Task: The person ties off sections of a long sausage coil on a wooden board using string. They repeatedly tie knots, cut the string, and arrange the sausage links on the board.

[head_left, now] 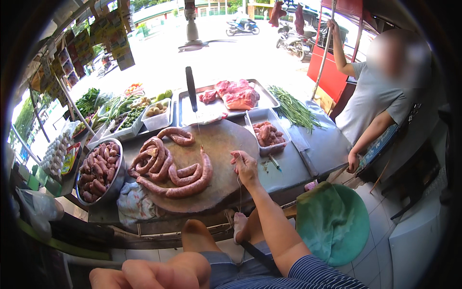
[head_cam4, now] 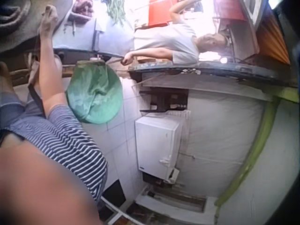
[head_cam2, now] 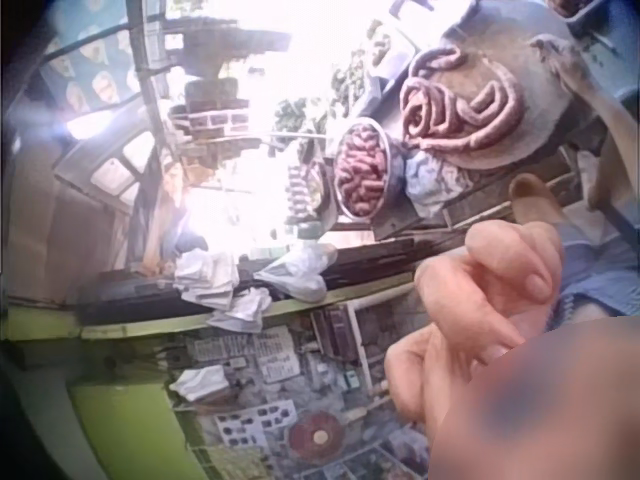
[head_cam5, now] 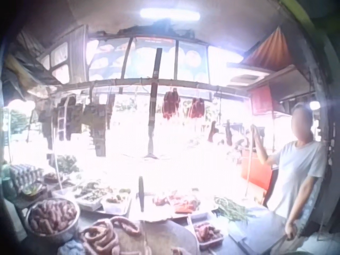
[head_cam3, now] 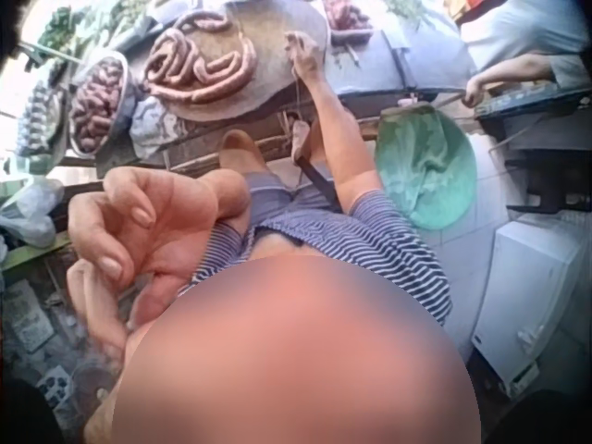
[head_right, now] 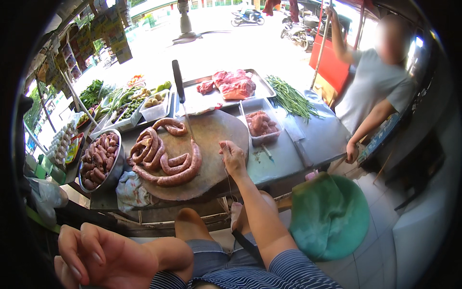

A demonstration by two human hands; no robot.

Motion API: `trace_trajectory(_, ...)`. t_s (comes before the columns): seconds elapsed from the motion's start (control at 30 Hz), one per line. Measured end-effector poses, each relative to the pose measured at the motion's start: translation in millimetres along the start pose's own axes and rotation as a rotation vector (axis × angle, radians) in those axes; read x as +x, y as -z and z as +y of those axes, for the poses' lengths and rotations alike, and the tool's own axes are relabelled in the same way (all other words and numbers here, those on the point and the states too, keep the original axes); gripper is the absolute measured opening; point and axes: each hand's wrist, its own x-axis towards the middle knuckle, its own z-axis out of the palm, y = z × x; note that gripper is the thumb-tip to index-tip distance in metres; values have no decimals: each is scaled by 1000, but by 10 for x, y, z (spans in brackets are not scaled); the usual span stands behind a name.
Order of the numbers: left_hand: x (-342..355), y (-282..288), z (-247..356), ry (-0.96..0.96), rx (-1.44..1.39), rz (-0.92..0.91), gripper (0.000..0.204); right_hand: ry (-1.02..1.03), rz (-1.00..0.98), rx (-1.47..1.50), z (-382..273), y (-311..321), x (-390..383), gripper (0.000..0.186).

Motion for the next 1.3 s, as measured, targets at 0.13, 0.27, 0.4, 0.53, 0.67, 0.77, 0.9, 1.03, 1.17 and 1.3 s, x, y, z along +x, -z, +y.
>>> trace_trajectory(0.13,-64,-126,-47,29,-59,132,18,-41,10,-1,21,0,1,45)
trace_trajectory(0.27,-59,10,63,5,25,69,21,-40,8,18,44,-8,8,44)
trace_trajectory(0.4,-56,128,11,-45,-69,-37,33,-29,14,7,47,-12,4,43)
trace_trajectory(0.53,-105,81,-133,-112,-125,9,35,-29,8,1,30,-9,-8,43)
trace_trajectory(0.67,-145,-18,-120,-123,-16,170,37,-44,12,-2,23,-4,-1,44)
trace_trajectory(0.77,-73,24,-62,-54,-75,44,41,-27,2,42,56,-10,7,43)
trace_trajectory(0.9,-86,-154,-263,-363,-216,212,44,-49,14,-10,114,-29,4,40)
trace_trajectory(1.03,-71,-236,-383,-341,-202,280,46,18,27,-37,138,-38,8,38)
trace_trajectory(1.17,64,-135,-274,-237,-139,169,47,-18,40,-127,67,-8,33,38)
trace_trajectory(1.3,-11,-233,-206,-303,-172,197,50,-3,19,-82,30,-10,-3,40)
